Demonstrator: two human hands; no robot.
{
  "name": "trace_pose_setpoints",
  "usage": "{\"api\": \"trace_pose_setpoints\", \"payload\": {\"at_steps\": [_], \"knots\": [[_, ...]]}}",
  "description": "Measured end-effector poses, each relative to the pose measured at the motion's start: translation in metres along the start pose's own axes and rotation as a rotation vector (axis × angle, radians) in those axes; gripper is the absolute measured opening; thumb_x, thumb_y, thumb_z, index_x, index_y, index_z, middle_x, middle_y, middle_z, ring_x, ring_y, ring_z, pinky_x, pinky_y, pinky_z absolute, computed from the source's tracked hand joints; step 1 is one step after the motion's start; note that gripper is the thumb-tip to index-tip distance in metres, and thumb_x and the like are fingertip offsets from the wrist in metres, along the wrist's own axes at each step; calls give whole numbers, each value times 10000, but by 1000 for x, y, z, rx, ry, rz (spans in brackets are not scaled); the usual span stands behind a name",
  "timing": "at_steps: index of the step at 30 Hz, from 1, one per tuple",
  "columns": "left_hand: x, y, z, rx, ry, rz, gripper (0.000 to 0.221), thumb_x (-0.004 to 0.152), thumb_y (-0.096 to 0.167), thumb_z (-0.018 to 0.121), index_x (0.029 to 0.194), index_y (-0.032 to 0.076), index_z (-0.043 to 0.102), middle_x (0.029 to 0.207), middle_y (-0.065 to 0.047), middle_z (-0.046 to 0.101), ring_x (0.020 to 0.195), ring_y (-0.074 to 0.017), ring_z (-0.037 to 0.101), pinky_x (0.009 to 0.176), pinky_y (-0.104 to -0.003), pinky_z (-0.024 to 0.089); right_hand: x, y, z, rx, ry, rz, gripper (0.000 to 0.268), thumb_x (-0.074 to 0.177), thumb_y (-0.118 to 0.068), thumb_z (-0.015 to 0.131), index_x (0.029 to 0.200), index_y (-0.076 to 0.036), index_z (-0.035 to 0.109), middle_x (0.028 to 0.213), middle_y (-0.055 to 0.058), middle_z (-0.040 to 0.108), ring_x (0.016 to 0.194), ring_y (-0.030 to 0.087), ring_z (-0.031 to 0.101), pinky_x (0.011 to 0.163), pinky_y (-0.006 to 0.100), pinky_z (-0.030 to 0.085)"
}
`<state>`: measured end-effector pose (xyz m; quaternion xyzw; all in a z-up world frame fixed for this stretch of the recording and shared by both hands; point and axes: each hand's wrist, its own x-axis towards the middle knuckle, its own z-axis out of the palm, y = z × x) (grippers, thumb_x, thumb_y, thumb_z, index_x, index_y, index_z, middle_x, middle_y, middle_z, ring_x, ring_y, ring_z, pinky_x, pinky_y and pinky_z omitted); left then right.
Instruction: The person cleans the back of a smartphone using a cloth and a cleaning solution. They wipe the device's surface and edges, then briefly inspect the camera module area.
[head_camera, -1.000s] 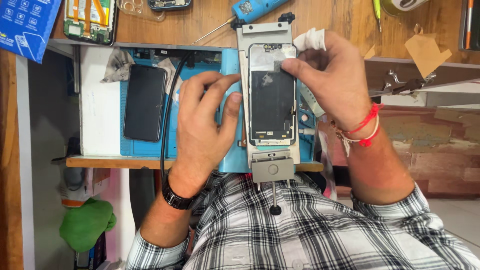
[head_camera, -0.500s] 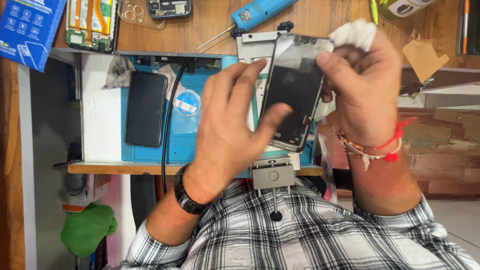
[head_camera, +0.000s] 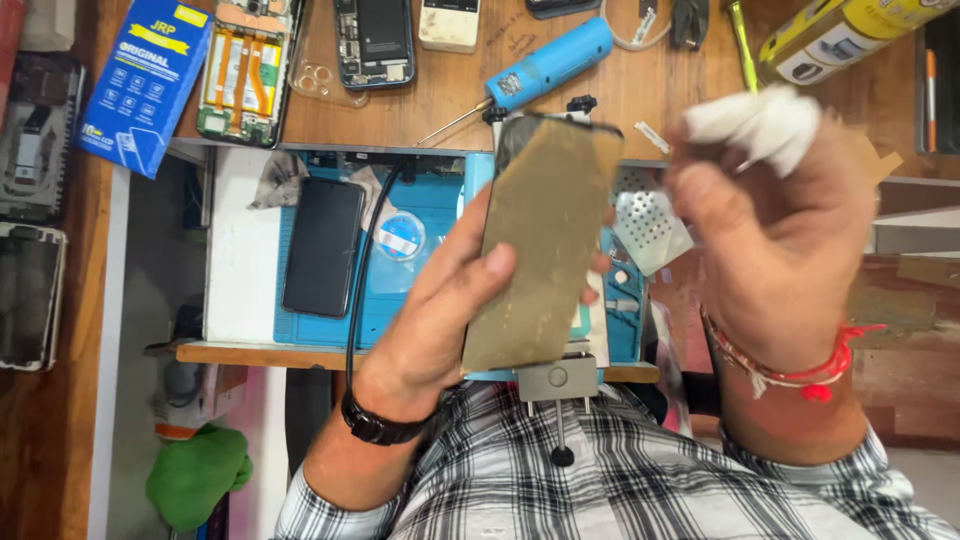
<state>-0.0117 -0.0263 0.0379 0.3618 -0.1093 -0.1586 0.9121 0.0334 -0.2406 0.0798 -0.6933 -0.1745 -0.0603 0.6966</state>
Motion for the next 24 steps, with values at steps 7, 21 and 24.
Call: {"api": "trace_pose_setpoints", "payload": {"at_steps": [7, 21, 24], "knots": [[-16, -7, 8, -199, -60, -170, 837, 1082, 563, 473, 1667, 34, 190, 1487, -318, 492, 1269, -383, 608, 1055, -523, 550, -19, -2, -1, 202, -9, 253, 271, 975, 6, 687, 1235, 68, 642, 1050, 114, 701, 882, 131, 661, 810, 274, 559], [-29, -21, 18, -355, -52, -291, 862, 1052, 630, 416, 1669, 86, 158, 1489, -276, 483, 1294, -362, 580, 1064, -522, 527, -49, 10, -17, 274, 13, 344, 263, 969, 63, 688, 1228, 86, 648, 963, 145, 675, 602, 96, 585, 496, 217, 445], [-30, -20, 21, -329, -54, -277, 865, 1053, 633, 415, 1661, 74, 156, 1466, -277, 496, 1277, -352, 588, 1059, -516, 527, -51, 12, -19, 306, -2, 340, 216, 985, 59, 685, 1194, 93, 647, 966, 154, 687, 616, 104, 597, 514, 220, 453]]}}
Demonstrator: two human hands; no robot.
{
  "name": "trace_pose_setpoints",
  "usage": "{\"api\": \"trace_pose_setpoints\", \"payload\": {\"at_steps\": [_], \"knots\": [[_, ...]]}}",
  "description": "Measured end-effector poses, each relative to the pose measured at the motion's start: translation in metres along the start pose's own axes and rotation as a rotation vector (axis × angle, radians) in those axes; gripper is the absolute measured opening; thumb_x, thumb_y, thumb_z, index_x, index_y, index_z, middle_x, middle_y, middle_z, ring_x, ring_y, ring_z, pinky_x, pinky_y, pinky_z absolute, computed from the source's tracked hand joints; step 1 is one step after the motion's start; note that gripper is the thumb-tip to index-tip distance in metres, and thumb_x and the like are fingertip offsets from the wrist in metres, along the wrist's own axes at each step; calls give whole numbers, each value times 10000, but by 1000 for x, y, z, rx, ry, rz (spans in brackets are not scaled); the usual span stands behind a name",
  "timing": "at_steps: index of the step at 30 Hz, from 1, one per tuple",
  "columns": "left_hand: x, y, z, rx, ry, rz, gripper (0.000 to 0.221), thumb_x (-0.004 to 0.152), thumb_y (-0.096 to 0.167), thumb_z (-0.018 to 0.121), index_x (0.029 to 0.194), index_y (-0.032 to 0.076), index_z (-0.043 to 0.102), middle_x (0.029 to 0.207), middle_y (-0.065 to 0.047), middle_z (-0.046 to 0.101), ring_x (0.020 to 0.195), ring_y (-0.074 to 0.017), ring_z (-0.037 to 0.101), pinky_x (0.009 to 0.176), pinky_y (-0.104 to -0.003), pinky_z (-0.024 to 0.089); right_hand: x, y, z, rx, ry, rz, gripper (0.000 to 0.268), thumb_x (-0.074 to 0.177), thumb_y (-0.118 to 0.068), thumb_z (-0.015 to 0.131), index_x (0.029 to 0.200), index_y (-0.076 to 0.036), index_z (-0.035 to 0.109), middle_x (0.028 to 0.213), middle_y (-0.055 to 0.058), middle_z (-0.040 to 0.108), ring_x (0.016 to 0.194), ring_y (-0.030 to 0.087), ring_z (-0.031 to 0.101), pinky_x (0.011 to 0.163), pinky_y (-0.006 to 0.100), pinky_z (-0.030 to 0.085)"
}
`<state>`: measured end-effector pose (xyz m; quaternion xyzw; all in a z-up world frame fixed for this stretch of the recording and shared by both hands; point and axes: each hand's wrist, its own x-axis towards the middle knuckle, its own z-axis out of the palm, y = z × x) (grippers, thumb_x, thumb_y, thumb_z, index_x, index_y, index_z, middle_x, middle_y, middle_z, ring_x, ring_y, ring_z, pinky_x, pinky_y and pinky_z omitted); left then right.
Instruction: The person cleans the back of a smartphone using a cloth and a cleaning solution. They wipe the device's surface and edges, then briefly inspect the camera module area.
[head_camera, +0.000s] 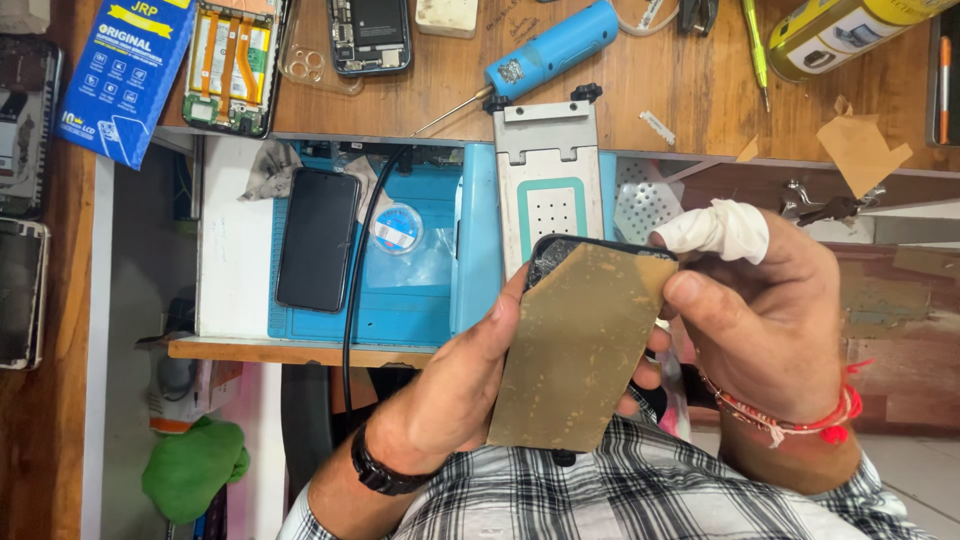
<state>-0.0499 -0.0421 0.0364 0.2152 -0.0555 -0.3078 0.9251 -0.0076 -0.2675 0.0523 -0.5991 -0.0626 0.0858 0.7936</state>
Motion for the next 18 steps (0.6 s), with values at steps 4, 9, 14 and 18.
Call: {"api": "trace_pose_setpoints", "payload": {"at_steps": [4, 9, 14, 18], "knots": [[-3, 2, 4, 86, 7, 24, 856, 1081, 612, 415, 1650, 19, 179, 1457, -276, 511, 1280, -348, 599, 1078, -497, 531, -2, 2, -2, 8, 8, 2, 207, 982, 53, 685, 1182, 91, 641, 1015, 154, 694, 663, 116, 621, 528, 224, 462], [-2, 2, 5, 110, 12, 12, 834, 1091, 569, 401, 1648, -4, 160, 1449, -280, 520, 1265, -350, 605, 1071, -481, 530, -5, 3, -6, 66, -17, 11, 207, 1001, 46, 689, 1196, 91, 636, 1029, 166, 702, 733, 137, 649, 579, 240, 495], [-1, 1, 4, 74, 15, -20, 823, 1095, 543, 387, 1659, -1, 134, 1454, -282, 516, 1270, -343, 603, 1071, -481, 530, -7, 3, -9, 135, -40, 20, 214, 1009, 43, 686, 1206, 98, 622, 1064, 179, 702, 874, 192, 691, 741, 335, 561], [-1, 2, 5, 69, 10, -44, 832, 1096, 536, 389, 1673, -5, 130, 1456, -278, 519, 1270, -336, 605, 1080, -474, 528, -9, 2, -11, 143, -33, 51, 205, 1004, 34, 689, 1185, 108, 625, 1044, 189, 708, 849, 198, 693, 721, 339, 566]]}}
